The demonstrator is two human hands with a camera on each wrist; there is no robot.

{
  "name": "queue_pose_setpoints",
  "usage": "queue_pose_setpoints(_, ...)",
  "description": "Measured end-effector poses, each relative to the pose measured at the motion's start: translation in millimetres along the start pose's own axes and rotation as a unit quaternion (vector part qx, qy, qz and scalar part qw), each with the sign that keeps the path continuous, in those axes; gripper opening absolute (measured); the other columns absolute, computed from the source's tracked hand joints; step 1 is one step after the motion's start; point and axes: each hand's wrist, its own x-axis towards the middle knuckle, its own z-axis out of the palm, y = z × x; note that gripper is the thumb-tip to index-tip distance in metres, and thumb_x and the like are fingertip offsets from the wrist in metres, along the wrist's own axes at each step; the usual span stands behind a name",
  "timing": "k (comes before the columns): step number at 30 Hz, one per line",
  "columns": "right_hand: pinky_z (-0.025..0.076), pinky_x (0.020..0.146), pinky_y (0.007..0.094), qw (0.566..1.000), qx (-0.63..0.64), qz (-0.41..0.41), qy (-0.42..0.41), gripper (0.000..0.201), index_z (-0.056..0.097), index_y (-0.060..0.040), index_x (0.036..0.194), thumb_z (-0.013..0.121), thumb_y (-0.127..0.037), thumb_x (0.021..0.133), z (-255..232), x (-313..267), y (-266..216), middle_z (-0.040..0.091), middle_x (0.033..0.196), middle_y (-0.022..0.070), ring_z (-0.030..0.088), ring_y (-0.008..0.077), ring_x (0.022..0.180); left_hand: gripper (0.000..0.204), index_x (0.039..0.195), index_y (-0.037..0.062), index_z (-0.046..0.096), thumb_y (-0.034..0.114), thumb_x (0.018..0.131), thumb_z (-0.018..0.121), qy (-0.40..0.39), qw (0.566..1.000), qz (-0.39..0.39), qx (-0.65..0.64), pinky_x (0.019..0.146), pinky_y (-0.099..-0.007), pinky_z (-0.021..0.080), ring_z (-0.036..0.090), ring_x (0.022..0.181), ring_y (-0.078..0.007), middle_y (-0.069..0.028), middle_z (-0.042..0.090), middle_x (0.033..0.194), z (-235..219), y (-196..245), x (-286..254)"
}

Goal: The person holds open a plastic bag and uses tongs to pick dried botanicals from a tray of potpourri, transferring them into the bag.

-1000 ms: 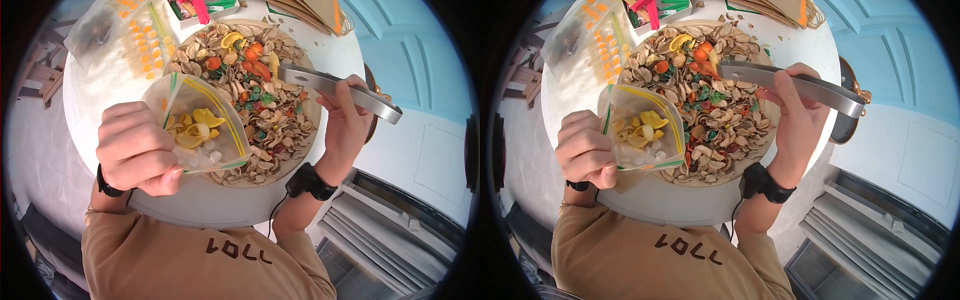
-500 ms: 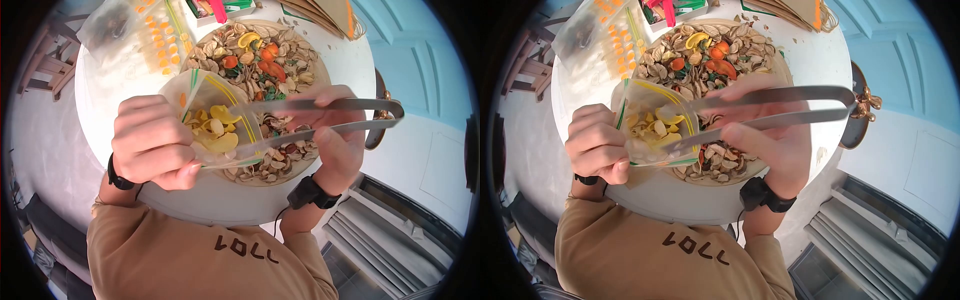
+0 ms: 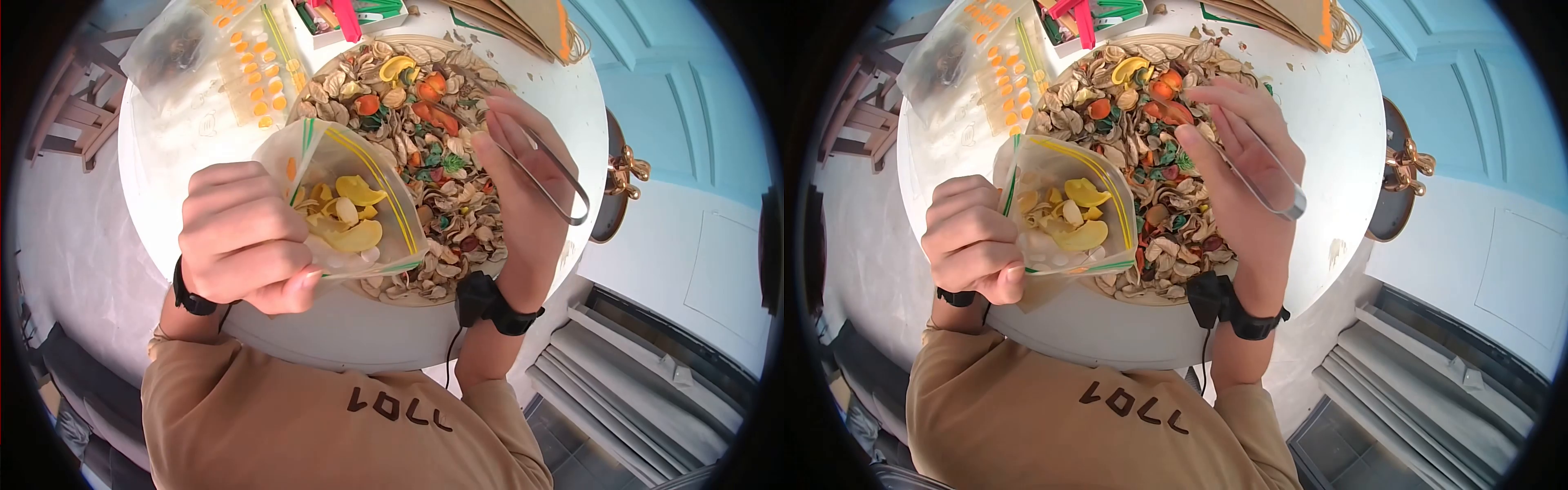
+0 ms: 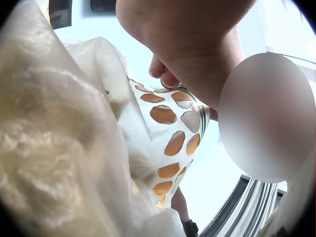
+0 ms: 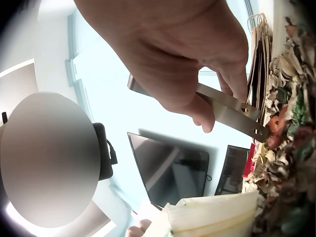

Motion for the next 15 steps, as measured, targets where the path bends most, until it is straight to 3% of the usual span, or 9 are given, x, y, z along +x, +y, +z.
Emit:
queue_pose_setpoints(6,0.042,0.100,0.0312,0.999,-0.030,-0.015,-0.033,0.032,0.062,-0.0056,0.108,0.069,0.002,0.078,4.9,0.5,4.8,0.053,0.118,0.0066,0.053,0.0171,0.110,0.024,0.054,0.0075,0.048,0.015,0.072,0.063,0.002,1.000,0.002,-0.001,0.038,-0.0274,0.029,0.040,0.040,-0.0147,0.0002,0.045,0.056,0.7,-0.2,0.1)
queue_pose_setpoints(8,0.045,0.091,0.0304,0.993,-0.113,-0.009,-0.032,0.032,0.063,-0.0074,0.108,0.071,-0.003,0.078,5.8,0.2,0.9,0.057,0.110,0.0065,0.055,0.0161,0.105,0.025,0.054,0.0075,0.048,0.015,0.072,0.063,0.005,1.000,0.003,0.002,0.038,-0.0274,0.029,0.040,0.040,-0.0148,0.0002,0.045,0.056,0.6,0.2,0.3)
queue_pose_setpoints(12,0.047,0.087,0.0292,0.980,-0.195,-0.019,-0.036,0.031,0.063,-0.0049,0.110,0.070,-0.006,0.079,-1.0,-0.8,-2.4,0.063,0.106,0.0068,0.059,0.0157,0.098,0.025,0.054,0.0074,0.047,0.014,0.072,0.063,-0.001,1.000,0.000,-0.002,0.038,-0.0275,0.029,0.040,0.040,-0.0148,0.0001,0.045,0.056,0.2,0.2,0.4)
queue_pose_setpoints(15,0.047,0.078,0.0273,0.963,-0.250,-0.073,-0.065,0.033,0.064,-0.0048,0.110,0.072,-0.007,0.078,-2.9,-1.0,-5.2,0.063,0.098,0.0065,0.059,0.0146,0.089,0.025,0.054,0.0074,0.047,0.014,0.072,0.063,-0.002,1.000,0.001,-0.001,0.038,-0.0275,0.029,0.040,0.040,-0.0148,0.0000,0.045,0.056,0.3,0.2,0.0)
